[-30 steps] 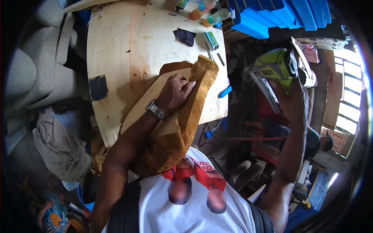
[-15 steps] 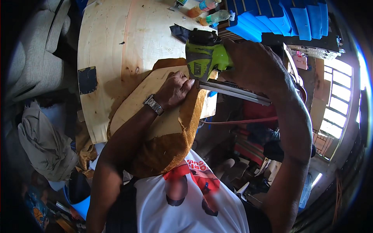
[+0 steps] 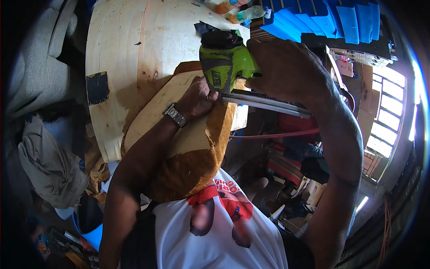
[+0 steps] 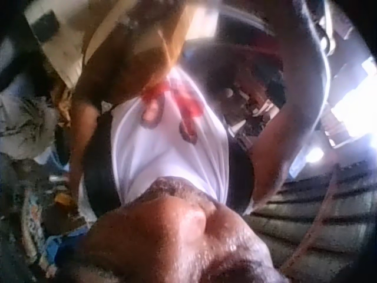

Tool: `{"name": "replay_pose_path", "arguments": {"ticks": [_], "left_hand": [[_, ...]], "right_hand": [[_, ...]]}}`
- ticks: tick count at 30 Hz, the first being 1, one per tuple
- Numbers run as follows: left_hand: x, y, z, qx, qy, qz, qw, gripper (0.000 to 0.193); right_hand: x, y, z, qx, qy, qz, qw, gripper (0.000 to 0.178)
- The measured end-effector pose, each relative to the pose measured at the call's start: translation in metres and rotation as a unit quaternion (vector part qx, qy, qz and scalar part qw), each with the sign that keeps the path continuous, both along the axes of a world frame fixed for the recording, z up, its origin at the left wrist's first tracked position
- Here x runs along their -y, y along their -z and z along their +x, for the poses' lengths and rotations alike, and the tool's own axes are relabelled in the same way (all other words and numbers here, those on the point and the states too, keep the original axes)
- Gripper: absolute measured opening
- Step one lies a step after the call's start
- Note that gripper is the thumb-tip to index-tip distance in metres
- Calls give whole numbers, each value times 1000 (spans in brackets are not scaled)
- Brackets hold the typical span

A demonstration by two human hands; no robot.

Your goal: Upholstering a furniture component by attaching fabric to a wooden frame using a pneumatic staple gun and trimming excess material with scissors.

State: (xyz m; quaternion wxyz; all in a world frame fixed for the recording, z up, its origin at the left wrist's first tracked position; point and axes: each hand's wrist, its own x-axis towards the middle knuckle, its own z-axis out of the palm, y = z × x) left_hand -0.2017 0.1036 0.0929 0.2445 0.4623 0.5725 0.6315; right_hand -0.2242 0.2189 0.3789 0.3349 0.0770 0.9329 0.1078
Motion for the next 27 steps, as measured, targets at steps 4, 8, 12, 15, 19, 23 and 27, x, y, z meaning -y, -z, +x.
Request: {"name": "replay_pose_path", "arguments": {"ticks": [4, 8, 12, 15, 19, 23, 27], "left_hand": [[8, -34, -10, 95, 51, -15, 994, 26], [19, -44, -14, 48, 53, -31, 997, 23], [3, -35, -15, 15, 17, -122, 992, 35], [7, -64, -26, 59, 95, -239, 964, 51], [40, -104, -28, 293, 159, -369, 868, 80], [72, -170, -5, 274, 172, -453, 831, 91], [79, -202, 21, 83, 147, -426, 889, 90]], "right_hand": [[8, -6, 7, 1, 6, 10, 1000, 40], [10, -13, 24, -26, 11, -1, 1000, 38], [-28, -46, 120, -132, 197, -141, 961, 31], [-57, -20, 225, -157, 370, -295, 867, 27], [-64, 137, 343, -278, 552, -258, 743, 35], [-46, 313, 420, -352, 559, -232, 714, 76], [-37, 384, 423, -271, 595, -100, 750, 75]]}}
